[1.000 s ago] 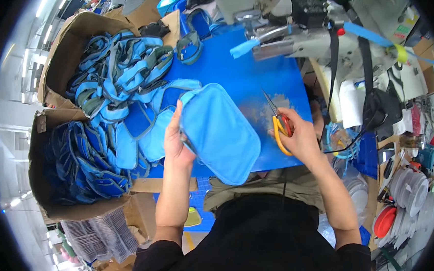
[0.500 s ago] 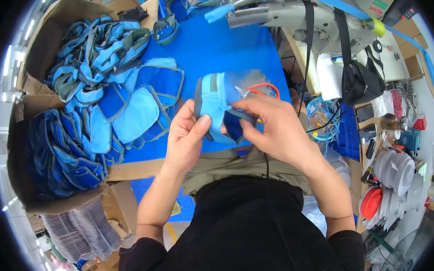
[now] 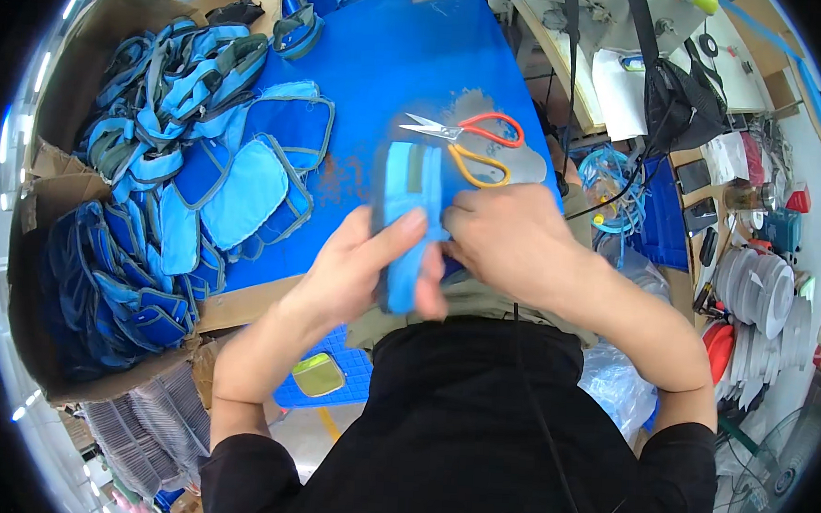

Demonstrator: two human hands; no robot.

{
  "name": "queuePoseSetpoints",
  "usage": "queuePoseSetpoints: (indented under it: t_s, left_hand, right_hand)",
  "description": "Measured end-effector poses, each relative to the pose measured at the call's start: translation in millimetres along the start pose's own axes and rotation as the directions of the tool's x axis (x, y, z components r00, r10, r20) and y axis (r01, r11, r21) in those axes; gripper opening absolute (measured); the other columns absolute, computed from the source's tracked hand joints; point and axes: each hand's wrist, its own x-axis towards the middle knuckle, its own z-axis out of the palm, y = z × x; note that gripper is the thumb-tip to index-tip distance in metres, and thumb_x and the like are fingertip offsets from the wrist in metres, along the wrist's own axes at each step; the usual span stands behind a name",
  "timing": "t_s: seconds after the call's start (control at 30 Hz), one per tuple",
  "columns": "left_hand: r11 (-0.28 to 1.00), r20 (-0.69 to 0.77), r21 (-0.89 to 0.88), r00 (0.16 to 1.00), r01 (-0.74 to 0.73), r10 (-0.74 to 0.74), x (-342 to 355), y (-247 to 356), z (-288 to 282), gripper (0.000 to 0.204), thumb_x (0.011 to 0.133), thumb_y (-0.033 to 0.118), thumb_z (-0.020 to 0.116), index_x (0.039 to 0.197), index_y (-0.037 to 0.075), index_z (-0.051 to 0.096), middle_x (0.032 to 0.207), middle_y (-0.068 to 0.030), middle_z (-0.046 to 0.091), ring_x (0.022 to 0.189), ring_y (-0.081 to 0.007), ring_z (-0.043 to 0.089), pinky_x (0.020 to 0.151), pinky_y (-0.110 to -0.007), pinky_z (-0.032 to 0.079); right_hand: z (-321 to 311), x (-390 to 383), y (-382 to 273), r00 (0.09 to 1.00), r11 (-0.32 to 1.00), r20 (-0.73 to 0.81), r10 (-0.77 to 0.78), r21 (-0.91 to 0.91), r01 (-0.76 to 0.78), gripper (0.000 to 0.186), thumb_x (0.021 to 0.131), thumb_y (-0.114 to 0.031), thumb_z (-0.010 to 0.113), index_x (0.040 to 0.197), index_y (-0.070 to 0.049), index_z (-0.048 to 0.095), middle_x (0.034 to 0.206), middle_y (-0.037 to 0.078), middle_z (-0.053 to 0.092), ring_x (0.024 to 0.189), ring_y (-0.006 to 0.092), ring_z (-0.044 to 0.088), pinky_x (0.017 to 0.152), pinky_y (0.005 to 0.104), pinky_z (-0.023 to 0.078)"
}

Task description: The person uses a sewing machine to stitch a light blue strap onto a blue fabric pouch. They repeatedly feed the pouch and strap through the machine, cut the thread with scissors, and inspect the seam. The person handles multiple pouches and straps, performing the same sewing and trimming actions on each item.

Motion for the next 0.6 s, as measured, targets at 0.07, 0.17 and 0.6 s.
queuePoseSetpoints:
  t_s: [0.07,0.17,0.6]
  left_hand:
    - [0.955,0.092,-0.075,0.952,-0.287,0.293,-29.8,-6.6,-16.1,0.054,0.111,0.043,0.044,0.085,0.003,0.068,0.064,-0.0121,0.070,0.071,-0.0252,0.073,0.066,-0.034,0.052]
    - [0.910,-0.125,-0.254,0.944,-0.327,0.305,-33.0,-28.4,-25.4,0.056,0.111,0.043,0.040,0.078,0.005,0.065,0.059,-0.0114,0.068,0.073,-0.0288,0.074,0.064,-0.037,0.050]
    - [0.889,0.209,-0.289,0.930,0.354,-0.302,29.3,-26.3,-17.7,0.052,0.111,0.041,0.047,0.118,-0.009,0.062,0.108,-0.0258,0.072,0.089,-0.0370,0.075,0.078,-0.046,0.064]
  right_hand:
    - [2.4,-17.0,37.4,0.992,0.998,-0.118,0.035,-0.038,-0.040,0.016,0.087,-0.022,0.069,0.078,-0.009,0.066,0.077,0.010,0.067,0.077,0.0345,0.070,0.064,0.0476,0.054]
    - [11.6,-37.7,48.7,0.987,0.982,-0.007,0.159,0.103,-0.157,0.017,0.087,-0.021,0.072,0.084,-0.006,0.066,0.082,0.011,0.066,0.080,0.0357,0.068,0.067,0.0484,0.052]
    - [14.5,-23.5,19.1,0.983,0.981,-0.076,0.166,0.113,-0.157,0.025,0.077,-0.022,0.079,0.092,-0.006,0.067,0.087,0.008,0.063,0.083,0.0292,0.069,0.068,0.0423,0.056]
